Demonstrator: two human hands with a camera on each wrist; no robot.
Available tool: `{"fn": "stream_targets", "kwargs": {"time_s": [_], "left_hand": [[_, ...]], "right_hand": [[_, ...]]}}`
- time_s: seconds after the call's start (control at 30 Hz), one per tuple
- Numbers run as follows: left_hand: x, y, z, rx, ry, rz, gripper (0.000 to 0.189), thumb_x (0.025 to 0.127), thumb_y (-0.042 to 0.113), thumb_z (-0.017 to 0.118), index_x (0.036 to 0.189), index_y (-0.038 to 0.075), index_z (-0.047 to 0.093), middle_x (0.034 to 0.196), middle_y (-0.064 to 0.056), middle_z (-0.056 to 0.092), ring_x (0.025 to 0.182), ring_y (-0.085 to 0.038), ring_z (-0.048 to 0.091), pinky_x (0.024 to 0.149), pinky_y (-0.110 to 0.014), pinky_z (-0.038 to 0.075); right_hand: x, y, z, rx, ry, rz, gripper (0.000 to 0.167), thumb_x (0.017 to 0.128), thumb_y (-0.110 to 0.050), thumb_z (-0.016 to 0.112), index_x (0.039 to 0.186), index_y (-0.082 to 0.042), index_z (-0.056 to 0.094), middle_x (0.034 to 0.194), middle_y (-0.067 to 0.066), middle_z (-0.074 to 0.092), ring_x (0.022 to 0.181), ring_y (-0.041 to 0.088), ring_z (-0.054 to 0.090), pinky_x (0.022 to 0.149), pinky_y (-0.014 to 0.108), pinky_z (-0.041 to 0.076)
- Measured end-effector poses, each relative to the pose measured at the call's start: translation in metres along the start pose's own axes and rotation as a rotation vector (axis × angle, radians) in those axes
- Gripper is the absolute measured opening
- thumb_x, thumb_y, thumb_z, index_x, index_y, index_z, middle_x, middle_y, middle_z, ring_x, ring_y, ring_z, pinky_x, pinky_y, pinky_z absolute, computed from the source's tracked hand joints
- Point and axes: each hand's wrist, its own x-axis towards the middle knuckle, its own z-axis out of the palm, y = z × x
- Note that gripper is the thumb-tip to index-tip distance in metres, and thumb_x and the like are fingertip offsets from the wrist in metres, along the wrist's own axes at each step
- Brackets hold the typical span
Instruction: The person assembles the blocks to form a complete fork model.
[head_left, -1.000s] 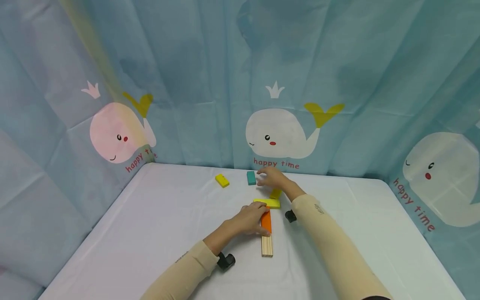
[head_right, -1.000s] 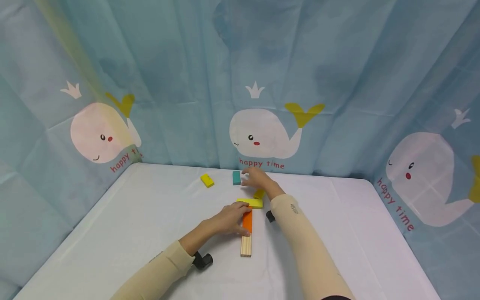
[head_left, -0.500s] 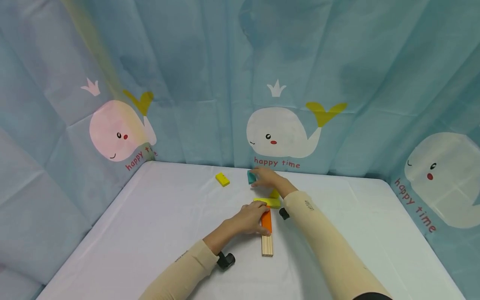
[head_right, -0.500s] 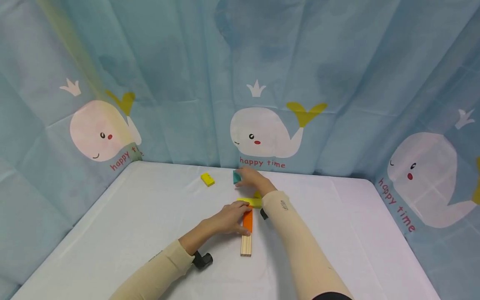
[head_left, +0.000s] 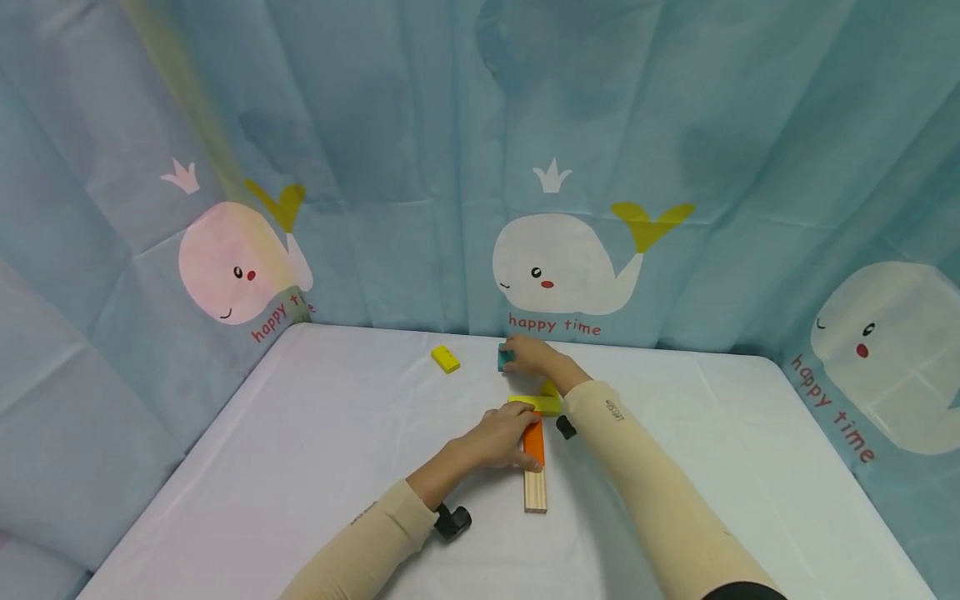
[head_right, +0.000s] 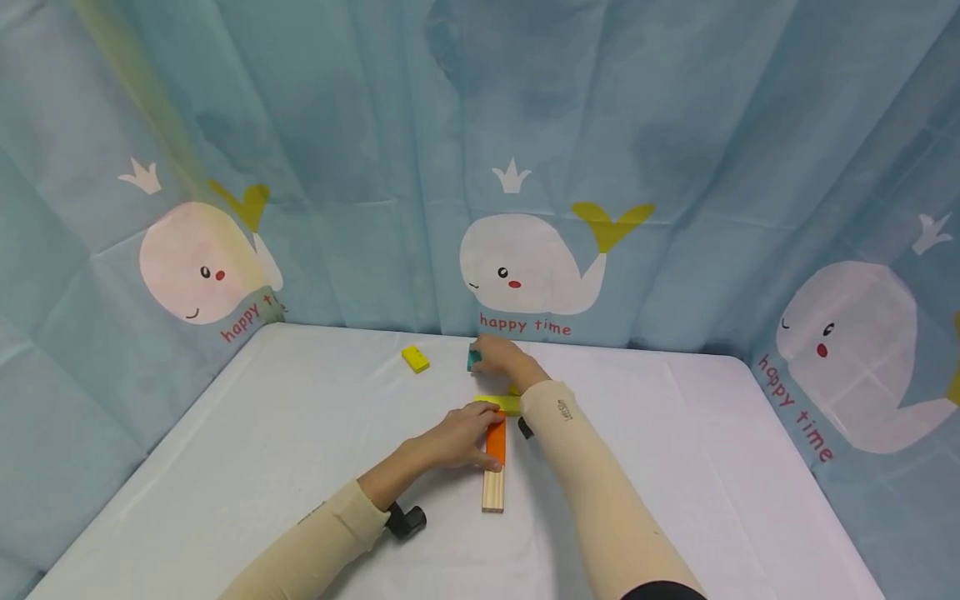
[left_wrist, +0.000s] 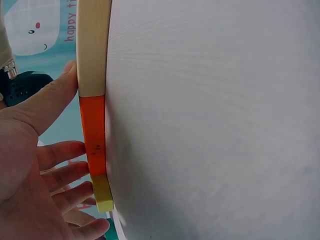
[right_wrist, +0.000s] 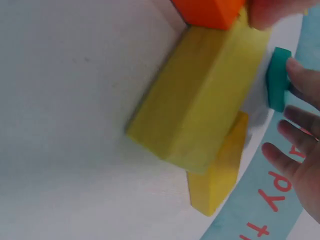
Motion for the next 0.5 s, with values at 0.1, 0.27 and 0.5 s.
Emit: {"fn": "stream_targets", "kwargs": {"time_s": [0.1, 0.27, 0.5], "left_hand": [[0.0001, -0.0002, 0.0002, -0.002, -0.005, -0.001, 0.079, 0.076, 0.054, 0.077, 0.140, 0.014, 0.051, 0.148, -0.003, 0.046, 0.139, -0.019, 0.039, 0.110, -0.044, 0.039], [-0.0003, -0.0010, 0.0001, -0.002, -0.006, 0.004, 0.081, 0.076, 0.055, 0.077, 0.141, 0.014, 0.050, 0.148, -0.002, 0.045, 0.139, -0.019, 0.039, 0.110, -0.044, 0.039], [-0.0009, -0.0005, -0.0008, -0.005, -0.005, 0.005, 0.080, 0.077, 0.054, 0.077, 0.141, 0.014, 0.050, 0.148, -0.003, 0.045, 0.139, -0.019, 0.039, 0.110, -0.045, 0.039]], "right_hand": [[0.0014, -0.0006, 0.0016, 0.000, 0.008, 0.009, 0.046, 0.097, -0.025, 0.061, 0.140, -0.011, 0.054, 0.149, 0.013, 0.045, 0.135, 0.030, 0.046, 0.116, 0.045, 0.034], [0.0045, -0.0011, 0.0049, 0.030, 0.028, 0.039, 0.044, 0.096, -0.023, 0.063, 0.137, -0.011, 0.056, 0.146, 0.010, 0.050, 0.130, 0.028, 0.049, 0.115, 0.043, 0.037], [0.0047, -0.0038, 0.0044, 0.105, 0.050, 0.092, 0.044, 0.092, -0.020, 0.069, 0.133, -0.008, 0.058, 0.137, 0.011, 0.056, 0.113, 0.026, 0.054, 0.109, 0.044, 0.043]]}}
